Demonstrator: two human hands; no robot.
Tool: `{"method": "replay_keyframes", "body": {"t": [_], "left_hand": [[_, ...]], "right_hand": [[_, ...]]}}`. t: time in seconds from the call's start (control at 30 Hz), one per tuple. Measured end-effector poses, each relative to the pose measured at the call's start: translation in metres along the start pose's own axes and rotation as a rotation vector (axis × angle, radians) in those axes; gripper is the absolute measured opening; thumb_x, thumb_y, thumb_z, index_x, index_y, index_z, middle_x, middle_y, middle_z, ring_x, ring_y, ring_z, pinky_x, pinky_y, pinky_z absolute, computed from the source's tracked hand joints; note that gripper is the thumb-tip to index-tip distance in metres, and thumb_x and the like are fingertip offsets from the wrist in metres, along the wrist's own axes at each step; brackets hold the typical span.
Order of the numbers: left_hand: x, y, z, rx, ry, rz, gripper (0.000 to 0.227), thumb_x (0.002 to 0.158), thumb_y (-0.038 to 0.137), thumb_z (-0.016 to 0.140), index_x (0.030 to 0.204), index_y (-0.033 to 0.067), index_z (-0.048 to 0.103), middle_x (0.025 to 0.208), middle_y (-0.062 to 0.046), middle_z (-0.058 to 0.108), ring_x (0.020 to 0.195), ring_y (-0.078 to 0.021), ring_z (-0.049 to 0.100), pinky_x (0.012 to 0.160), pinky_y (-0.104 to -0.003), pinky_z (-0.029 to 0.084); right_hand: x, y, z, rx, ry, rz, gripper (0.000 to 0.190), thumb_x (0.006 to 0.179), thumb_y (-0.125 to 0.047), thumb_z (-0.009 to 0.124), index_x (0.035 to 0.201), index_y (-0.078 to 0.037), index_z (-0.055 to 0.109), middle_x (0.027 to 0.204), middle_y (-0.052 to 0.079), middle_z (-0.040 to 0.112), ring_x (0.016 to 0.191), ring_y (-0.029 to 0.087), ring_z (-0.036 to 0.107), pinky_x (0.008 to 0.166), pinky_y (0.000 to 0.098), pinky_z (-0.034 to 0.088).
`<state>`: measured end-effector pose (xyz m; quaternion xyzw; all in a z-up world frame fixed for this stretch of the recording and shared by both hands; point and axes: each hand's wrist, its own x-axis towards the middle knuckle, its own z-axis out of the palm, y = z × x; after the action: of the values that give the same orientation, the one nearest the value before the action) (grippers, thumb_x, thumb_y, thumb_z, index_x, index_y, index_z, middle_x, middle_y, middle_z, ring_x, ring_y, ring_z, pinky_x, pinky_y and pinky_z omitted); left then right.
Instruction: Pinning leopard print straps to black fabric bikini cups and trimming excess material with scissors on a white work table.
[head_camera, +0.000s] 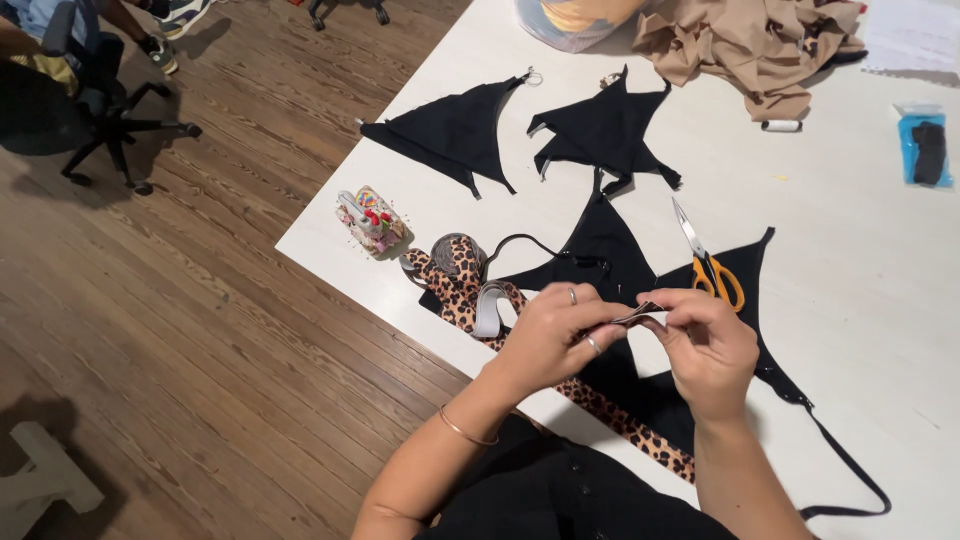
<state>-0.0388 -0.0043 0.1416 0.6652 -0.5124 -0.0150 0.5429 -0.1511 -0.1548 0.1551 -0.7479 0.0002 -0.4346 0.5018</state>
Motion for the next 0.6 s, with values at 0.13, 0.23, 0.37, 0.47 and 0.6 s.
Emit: {"method": "replay_keyframes", "body": {"t": [0.13,0.23,0.37,0.47,0.6], "left_hand": [[0.0,0.005,0.001,-0.187,-0.018,-0.173,0.019,0.103,0.029,0.063,0.112,0.0194,0.077,0.083,-0.002,0.068,0.079,-0.0221,0.068,0.084,-0.035,0.055],[0.008,0.008,0.001,-0.297,-0.025,-0.251,0.018,0.103,0.027,0.063,0.109,0.0205,0.079,0.081,-0.002,0.069,0.077,-0.019,0.068,0.078,-0.033,0.055],[0.011,0.01,0.002,-0.443,0.018,-0.314,0.014,0.098,0.019,0.069,0.107,0.0141,0.079,0.078,-0.005,0.069,0.074,-0.0164,0.066,0.073,-0.032,0.054],[0.002,0.003,0.012,-0.599,0.028,-0.408,0.012,0.095,0.016,0.072,0.105,0.0116,0.077,0.075,-0.002,0.067,0.072,-0.0104,0.062,0.069,-0.027,0.053],[-0.004,0.0,0.027,-0.763,0.057,-0.48,0.011,0.095,0.014,0.072,0.103,0.0072,0.072,0.071,0.001,0.058,0.071,-0.0072,0.056,0.064,-0.022,0.048]], "right_hand": [[0.0,0.018,-0.005,-0.052,0.013,-0.097,0.02,0.088,0.015,0.073,0.078,0.003,0.06,0.086,0.023,0.074,0.073,0.031,0.075,0.068,0.036,0.061],[0.004,0.016,-0.004,-0.077,-0.007,-0.138,0.02,0.088,0.015,0.073,0.076,0.002,0.063,0.085,0.023,0.075,0.068,0.028,0.073,0.066,0.0334,0.06],[0.01,0.011,-0.002,0.009,-0.006,-0.122,0.012,0.083,0.014,0.077,0.085,0.008,0.067,0.083,0.024,0.074,0.067,0.028,0.073,0.065,0.0353,0.06],[0.011,0.01,0.0,0.027,-0.016,-0.152,0.01,0.086,0.011,0.075,0.082,0.006,0.067,0.082,0.024,0.073,0.068,0.03,0.072,0.063,0.0346,0.059],[0.01,0.014,0.002,0.074,-0.014,-0.166,0.009,0.085,0.009,0.077,0.085,0.006,0.068,0.083,0.023,0.073,0.07,0.029,0.07,0.063,0.0333,0.057]]}}
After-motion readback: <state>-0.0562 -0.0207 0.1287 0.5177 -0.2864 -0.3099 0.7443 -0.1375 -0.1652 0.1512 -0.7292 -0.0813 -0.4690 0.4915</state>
